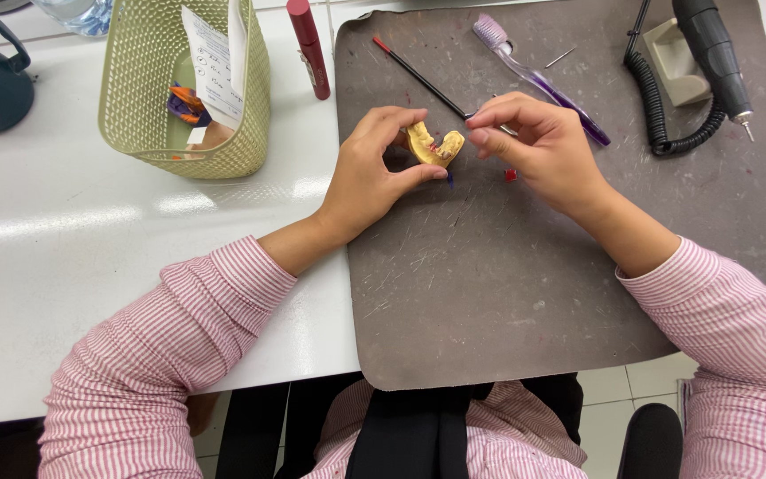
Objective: The person uses a rotary tool to grind small tooth-like pieces and then places them into a yellow dental mold. They also use a small brush to clean the mold and handle various dental tools and components on the work surface.
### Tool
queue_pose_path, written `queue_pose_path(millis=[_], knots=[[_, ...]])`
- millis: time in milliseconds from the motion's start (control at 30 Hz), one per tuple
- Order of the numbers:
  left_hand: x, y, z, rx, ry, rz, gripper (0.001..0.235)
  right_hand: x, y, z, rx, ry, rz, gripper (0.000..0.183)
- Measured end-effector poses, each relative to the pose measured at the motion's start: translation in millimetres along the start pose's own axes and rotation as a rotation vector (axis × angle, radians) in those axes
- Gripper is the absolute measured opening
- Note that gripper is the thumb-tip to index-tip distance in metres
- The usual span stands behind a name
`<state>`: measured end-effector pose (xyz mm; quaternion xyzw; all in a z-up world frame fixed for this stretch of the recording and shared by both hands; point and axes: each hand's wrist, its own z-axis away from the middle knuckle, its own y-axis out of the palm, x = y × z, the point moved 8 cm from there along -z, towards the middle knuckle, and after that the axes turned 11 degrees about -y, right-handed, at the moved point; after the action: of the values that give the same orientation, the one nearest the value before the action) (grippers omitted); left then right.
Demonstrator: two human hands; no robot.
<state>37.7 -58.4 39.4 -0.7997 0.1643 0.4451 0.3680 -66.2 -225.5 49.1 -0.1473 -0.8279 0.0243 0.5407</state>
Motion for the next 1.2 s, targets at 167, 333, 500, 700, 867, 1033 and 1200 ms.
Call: queue_pose_path(millis=[167,333,500,700,867,1033,1200], knots=[[-2.3,-0.2,0.4,0.004,0.016,0.027,0.064,0.2,11.6,4.2,0.065,-0.020,0.083,0.019],[-7.6,-0.8,3.5,0.006,0.073,0.018,0.065,6.6,15.1,5.2,0.076,-0.042,0.146,0.018],[-14.4,-0.9,9.4,-0.004,0.149,-0.028,0.067,14.5,16.5,2.9,0.096,-0.090,0.284,0.018],[-10.9,0.0,7.3,0.007,0.117,-0.009,0.066,26.9,19.3,-0.5,0.112,-0.217,0.464,0.020],[-4.9,0.4,3.2,0.010,0.054,0.051,0.064,27.8,16.0,-0.8,0.101,-0.202,0.469,0.018],[1.5,0.5,0.2,0.008,0.015,0.046,0.061,29.0,17.8,-1.1,0.115,-0.240,0.454,0.014],[9.1,1.4,-1.4,0.017,-0.056,0.074,0.059,32.5,23.0,-1.4,0.126,-0.262,0.473,0.018]])
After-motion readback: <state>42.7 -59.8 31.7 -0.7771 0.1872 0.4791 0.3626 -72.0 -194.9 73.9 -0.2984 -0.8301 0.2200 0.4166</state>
